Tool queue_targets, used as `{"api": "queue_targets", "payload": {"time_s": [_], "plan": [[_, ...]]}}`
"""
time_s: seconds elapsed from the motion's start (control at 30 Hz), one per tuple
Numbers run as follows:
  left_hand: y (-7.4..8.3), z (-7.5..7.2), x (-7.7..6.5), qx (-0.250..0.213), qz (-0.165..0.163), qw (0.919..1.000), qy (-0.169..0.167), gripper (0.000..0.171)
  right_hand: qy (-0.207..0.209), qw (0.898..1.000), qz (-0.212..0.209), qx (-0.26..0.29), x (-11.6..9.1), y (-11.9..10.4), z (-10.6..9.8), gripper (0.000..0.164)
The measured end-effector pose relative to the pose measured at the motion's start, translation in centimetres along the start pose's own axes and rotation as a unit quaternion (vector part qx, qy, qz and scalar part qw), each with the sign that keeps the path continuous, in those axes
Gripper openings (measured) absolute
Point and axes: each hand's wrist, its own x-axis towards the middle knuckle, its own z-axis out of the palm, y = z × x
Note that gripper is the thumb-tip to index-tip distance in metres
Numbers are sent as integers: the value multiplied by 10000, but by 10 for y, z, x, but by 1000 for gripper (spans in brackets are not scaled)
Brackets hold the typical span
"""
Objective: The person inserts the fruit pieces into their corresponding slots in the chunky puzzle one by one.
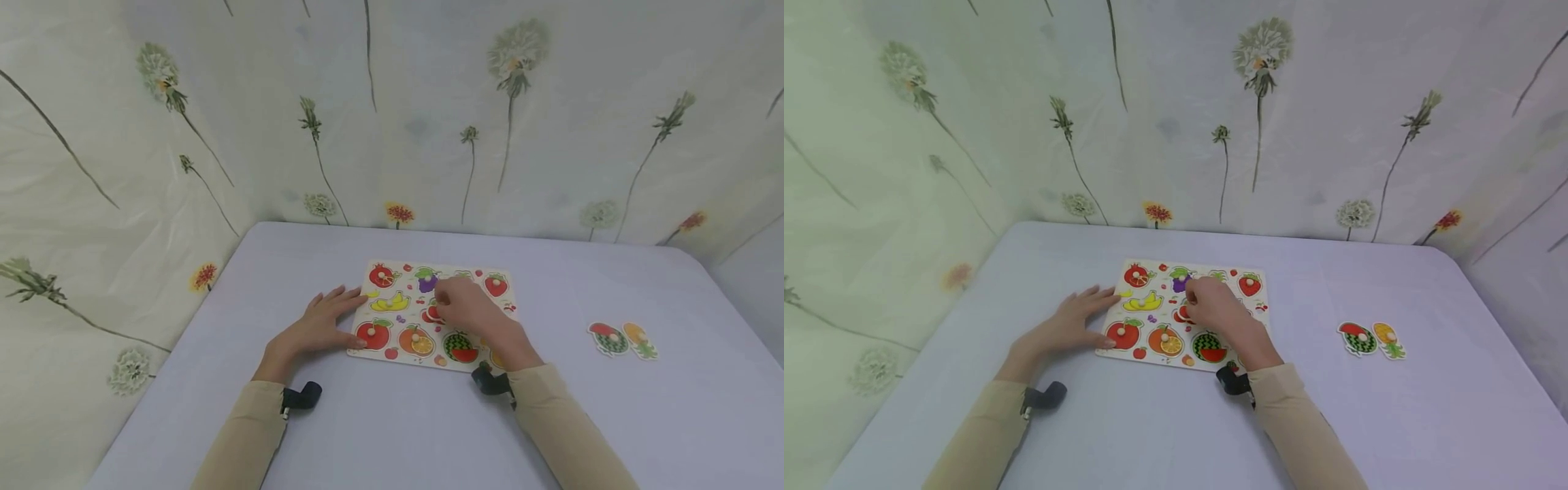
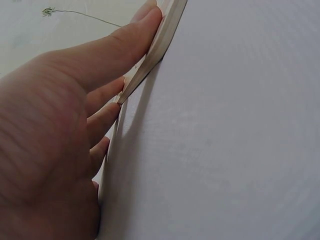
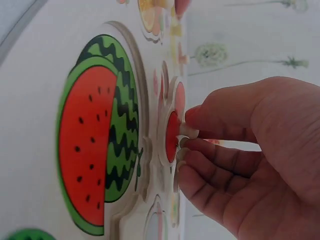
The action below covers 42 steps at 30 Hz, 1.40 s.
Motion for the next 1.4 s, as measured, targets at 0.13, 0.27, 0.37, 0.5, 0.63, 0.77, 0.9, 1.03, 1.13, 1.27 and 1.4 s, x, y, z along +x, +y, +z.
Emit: {"api": "queue_targets", "payload": {"time_s": [0.13,0.27,0.37,0.5,0.63,0.77,0.9,1.03,1.13,1.27,1.4], "plan": [[-1,0,1,16,17,10000,11,91,-33,9999,63,-79,2,2,4,4],[-2,1,3,-11,31,10000,30,91,-16,10000,72,-55,3,1,5,6],[-2,1,4,-12,31,10000,33,91,5,10000,36,6,3,0,6,9],[-3,2,6,19,14,10000,39,92,-16,10000,-63,41,3,-3,7,12],[-3,2,6,16,12,10000,35,91,-20,9998,-158,-97,3,-6,8,11],[-3,1,6,44,15,10000,29,91,7,9996,-182,-225,3,-6,9,10],[-2,1,6,40,-11,10000,15,91,-19,9996,-164,-219,3,-7,9,12],[-2,2,4,-14,-32,10000,5,91,-62,9998,-149,-77,1,-6,8,13],[-3,3,4,-24,-26,10000,15,91,-73,9998,-108,117,-2,-2,6,13],[-5,5,4,9,-34,10000,43,91,-54,9997,-37,215,-3,4,1,19],[-5,4,3,-11,-17,10000,56,90,-15,9999,60,161,-4,12,-10,23]]}}
